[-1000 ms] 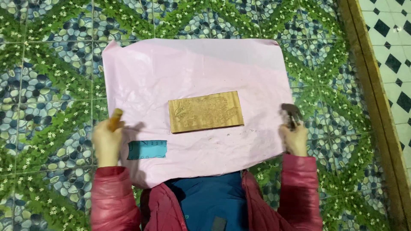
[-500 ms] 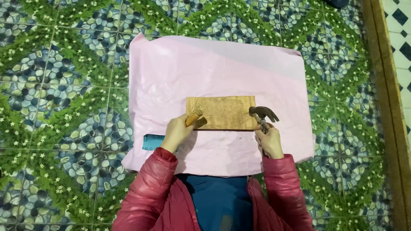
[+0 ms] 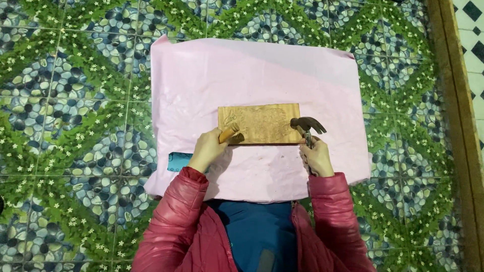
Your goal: The person sands and carves a wooden block using a chisel and hammer.
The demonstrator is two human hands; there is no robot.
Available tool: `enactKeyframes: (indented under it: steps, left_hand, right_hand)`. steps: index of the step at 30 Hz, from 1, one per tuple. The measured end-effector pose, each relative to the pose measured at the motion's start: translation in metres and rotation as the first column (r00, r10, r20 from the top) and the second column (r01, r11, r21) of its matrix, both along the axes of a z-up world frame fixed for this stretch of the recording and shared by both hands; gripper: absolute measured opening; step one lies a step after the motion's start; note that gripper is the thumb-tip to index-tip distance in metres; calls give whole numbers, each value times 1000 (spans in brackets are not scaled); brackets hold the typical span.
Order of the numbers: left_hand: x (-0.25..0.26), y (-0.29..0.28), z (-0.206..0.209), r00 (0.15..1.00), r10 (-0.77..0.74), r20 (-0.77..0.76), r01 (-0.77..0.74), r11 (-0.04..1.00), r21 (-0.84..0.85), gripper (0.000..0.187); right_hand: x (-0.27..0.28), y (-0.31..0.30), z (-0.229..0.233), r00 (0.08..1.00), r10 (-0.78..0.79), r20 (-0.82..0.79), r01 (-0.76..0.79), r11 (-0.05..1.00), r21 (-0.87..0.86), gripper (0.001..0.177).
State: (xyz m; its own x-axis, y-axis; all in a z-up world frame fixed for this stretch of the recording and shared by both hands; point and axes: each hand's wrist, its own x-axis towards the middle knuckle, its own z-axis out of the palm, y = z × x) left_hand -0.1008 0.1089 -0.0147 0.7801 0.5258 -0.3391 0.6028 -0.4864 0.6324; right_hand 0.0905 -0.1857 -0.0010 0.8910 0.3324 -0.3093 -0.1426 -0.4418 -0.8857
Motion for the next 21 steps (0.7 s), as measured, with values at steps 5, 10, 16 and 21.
enactKeyframes:
  steps: [5, 10, 16, 21]
  left_hand:
    - [-2, -1, -2, 1000, -25, 5, 25, 999, 30, 27]
    - [-1, -11, 58, 992, -94, 84, 83, 988, 132, 24]
    - [79, -62, -20, 576, -315, 754, 232, 948, 218, 39]
    - [157, -137, -102, 356, -352, 865, 117, 936, 333, 26]
  right_hand:
    - [4, -3, -8, 999, 34, -4, -34, 999, -41, 21]
    - [1, -5, -6, 999, -10, 35, 8, 998, 70, 19]
    - [-38, -14, 47, 998, -49, 31, 29, 884, 466, 26]
    - [-64, -33, 60, 956, 164, 242, -255, 872, 417, 53]
